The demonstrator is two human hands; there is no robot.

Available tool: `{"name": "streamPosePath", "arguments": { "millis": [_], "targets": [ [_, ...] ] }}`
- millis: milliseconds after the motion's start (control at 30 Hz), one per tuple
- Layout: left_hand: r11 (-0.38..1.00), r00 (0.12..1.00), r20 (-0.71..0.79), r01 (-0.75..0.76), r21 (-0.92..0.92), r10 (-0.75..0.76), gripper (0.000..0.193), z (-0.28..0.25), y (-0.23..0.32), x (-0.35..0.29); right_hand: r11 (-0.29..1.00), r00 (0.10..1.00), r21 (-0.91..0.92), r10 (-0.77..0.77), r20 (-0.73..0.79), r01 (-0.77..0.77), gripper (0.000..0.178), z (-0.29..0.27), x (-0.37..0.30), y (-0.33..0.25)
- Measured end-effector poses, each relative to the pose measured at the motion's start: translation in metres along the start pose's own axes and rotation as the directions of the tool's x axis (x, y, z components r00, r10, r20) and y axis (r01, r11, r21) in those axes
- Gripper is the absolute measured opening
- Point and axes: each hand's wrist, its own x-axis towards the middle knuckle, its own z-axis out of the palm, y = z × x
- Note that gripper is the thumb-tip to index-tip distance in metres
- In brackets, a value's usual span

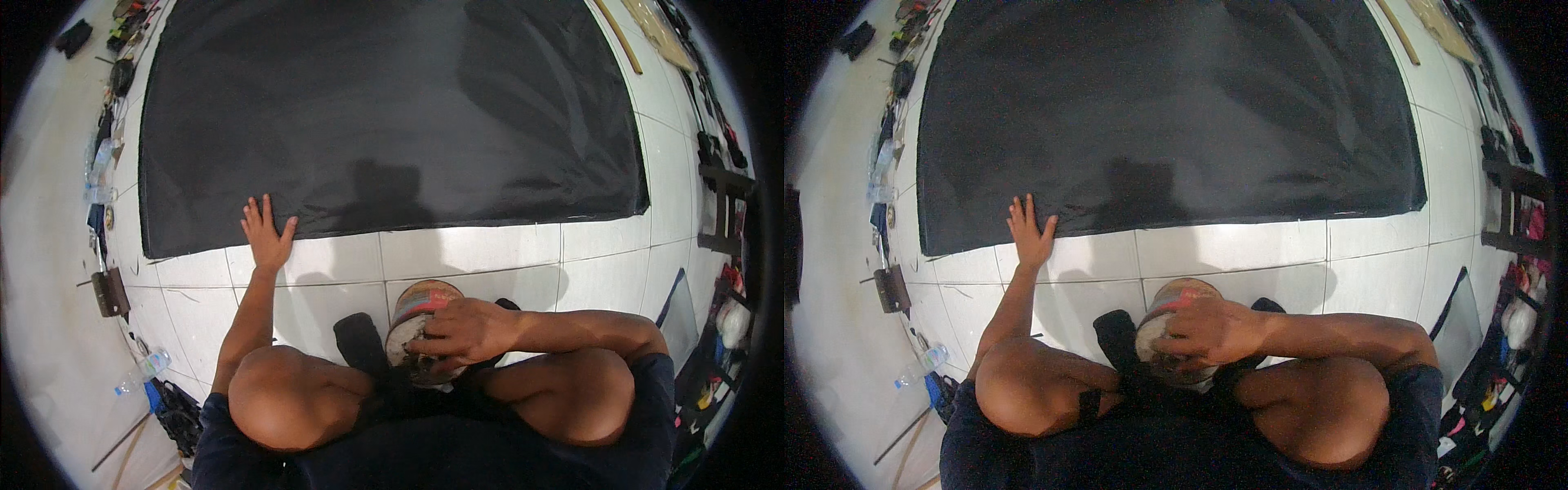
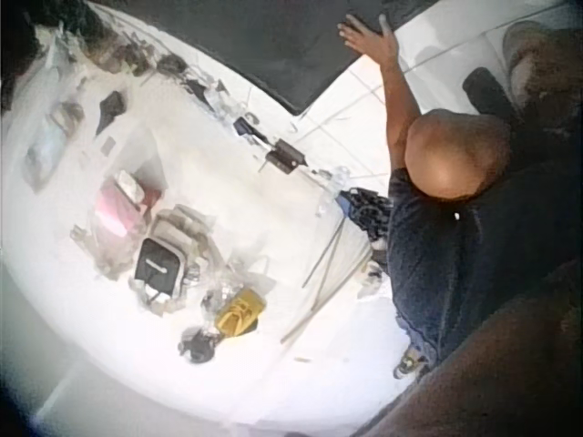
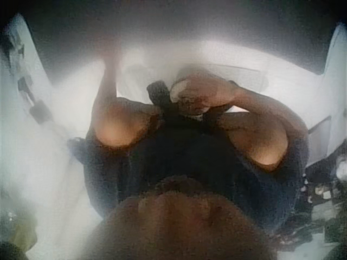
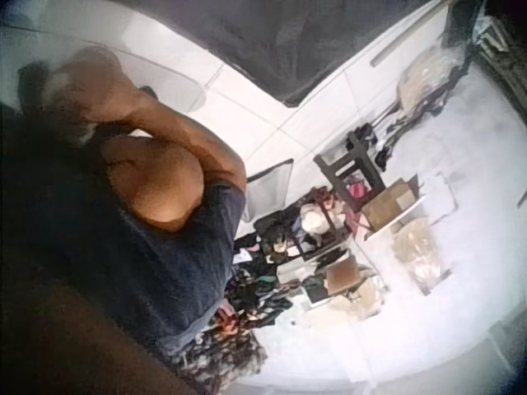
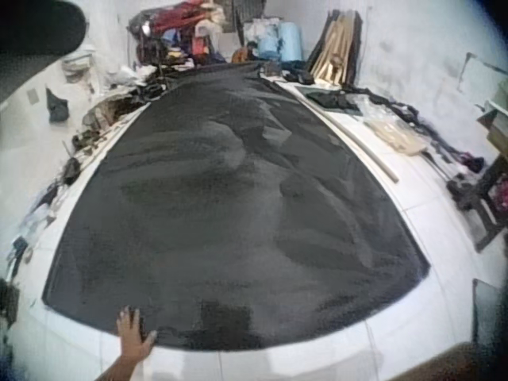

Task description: The person measures a large black fabric sheet on the floor using a long wooden stick as a guide, then cuts the fabric with scissors. The person repeats the measuring and cutting process to produce multiple rectangular fabric pieces.

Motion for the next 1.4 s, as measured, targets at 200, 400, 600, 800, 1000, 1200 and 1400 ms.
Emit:
{"name": "streamPosePath", "arguments": {
  "millis": [200,400,600,800,1000,1200,1400],
  "targets": [
    [1.000,0.999,-0.034,-0.022,-0.021,0.021,0.087,0.005,-0.002,-0.005,0.974,0.978,-0.203,-0.059,0.199,0.100,0.043,0.020,0.006,-0.006],
    [1.000,1.000,-0.025,0.006,-0.019,-0.007,0.088,0.005,-0.006,-0.008,0.973,0.970,-0.103,0.216,0.113,-0.205,0.034,0.016,0.000,-0.004],
    [0.999,0.999,-0.042,-0.018,-0.047,0.016,0.089,0.007,-0.006,-0.006,0.906,0.849,-0.041,0.380,-0.367,-0.422,0.029,-0.019,0.018,0.005],
    [1.000,0.999,-0.032,-0.017,-0.021,0.016,0.088,0.001,-0.004,-0.007,0.854,0.770,-0.164,0.342,-0.539,-0.494,0.031,-0.061,0.048,0.034],
    [0.999,0.997,0.060,0.038,0.005,-0.038,0.090,-0.005,0.004,-0.005,0.786,0.687,-0.148,0.412,-0.598,-0.601,0.030,-0.077,0.070,0.082],
    [0.999,0.998,0.066,0.010,-0.040,-0.007,0.090,-0.007,0.005,-0.006,0.710,0.629,-0.132,0.504,-0.592,-0.692,0.029,-0.081,0.073,0.105],
    [0.999,0.988,0.151,0.038,-0.033,-0.033,0.092,-0.025,0.003,-0.009,0.555,0.541,-0.146,0.662,-0.518,-0.819,0.039,-0.088,0.082,0.101]
  ]
}}
